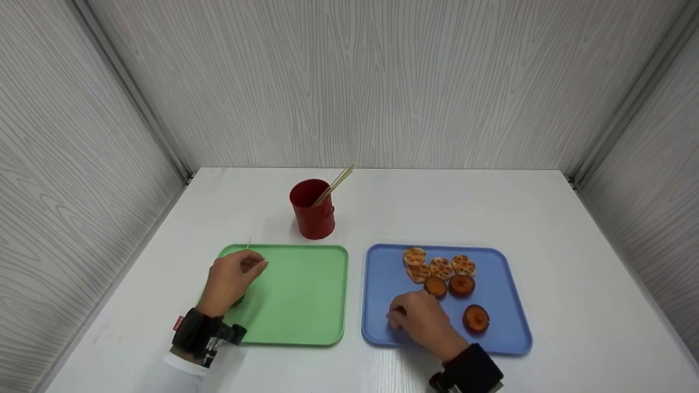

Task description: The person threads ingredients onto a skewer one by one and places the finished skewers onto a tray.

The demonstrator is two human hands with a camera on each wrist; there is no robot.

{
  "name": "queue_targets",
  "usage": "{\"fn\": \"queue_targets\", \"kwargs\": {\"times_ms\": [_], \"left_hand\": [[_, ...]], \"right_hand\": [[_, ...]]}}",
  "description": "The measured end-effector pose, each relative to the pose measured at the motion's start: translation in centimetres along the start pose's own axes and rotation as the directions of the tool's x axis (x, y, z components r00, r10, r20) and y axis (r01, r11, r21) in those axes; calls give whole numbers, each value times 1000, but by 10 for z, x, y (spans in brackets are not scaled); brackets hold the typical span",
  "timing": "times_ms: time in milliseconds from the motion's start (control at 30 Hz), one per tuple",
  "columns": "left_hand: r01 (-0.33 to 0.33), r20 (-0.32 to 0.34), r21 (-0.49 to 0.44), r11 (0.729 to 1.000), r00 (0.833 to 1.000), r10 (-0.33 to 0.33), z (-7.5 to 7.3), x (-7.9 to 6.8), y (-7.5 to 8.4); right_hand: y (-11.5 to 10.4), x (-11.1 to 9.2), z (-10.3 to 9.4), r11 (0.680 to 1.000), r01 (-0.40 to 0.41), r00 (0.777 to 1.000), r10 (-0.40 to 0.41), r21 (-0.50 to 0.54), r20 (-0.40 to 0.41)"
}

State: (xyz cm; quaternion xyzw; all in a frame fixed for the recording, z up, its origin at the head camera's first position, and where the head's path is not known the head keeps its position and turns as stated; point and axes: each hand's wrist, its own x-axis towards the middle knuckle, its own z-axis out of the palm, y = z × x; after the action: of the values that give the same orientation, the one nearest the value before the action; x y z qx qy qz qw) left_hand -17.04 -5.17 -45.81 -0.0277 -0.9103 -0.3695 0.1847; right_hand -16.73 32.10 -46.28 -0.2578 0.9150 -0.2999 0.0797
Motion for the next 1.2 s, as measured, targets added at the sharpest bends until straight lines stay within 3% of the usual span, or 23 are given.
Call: {"fn": "queue_targets", "kwargs": {"times_ms": [200,333,433,600,800,1000,1200], "left_hand": [[-97,-23,-20,995,995,96,25,30,27],[-121,-27,-34,992,992,120,44,51,49],[-119,-34,-43,992,992,118,56,65,62],[-85,-44,-42,995,996,83,71,85,71],[-61,-45,-25,998,997,60,76,106,70],[-104,26,-61,993,994,106,84,113,70],[-118,-16,-49,992,993,118,91,118,68]], "right_hand": [[2,10,1,1000,16,986,-16,-7,-165],[5,12,3,998,52,947,-59,-32,-316],[5,14,5,999,45,920,-49,-20,-388],[-4,19,8,999,0,915,17,42,-404],[-16,29,10,997,30,899,7,77,-438],[-21,32,14,996,34,885,8,83,-466],[-22,35,17,996,31,887,13,87,-461]]}}
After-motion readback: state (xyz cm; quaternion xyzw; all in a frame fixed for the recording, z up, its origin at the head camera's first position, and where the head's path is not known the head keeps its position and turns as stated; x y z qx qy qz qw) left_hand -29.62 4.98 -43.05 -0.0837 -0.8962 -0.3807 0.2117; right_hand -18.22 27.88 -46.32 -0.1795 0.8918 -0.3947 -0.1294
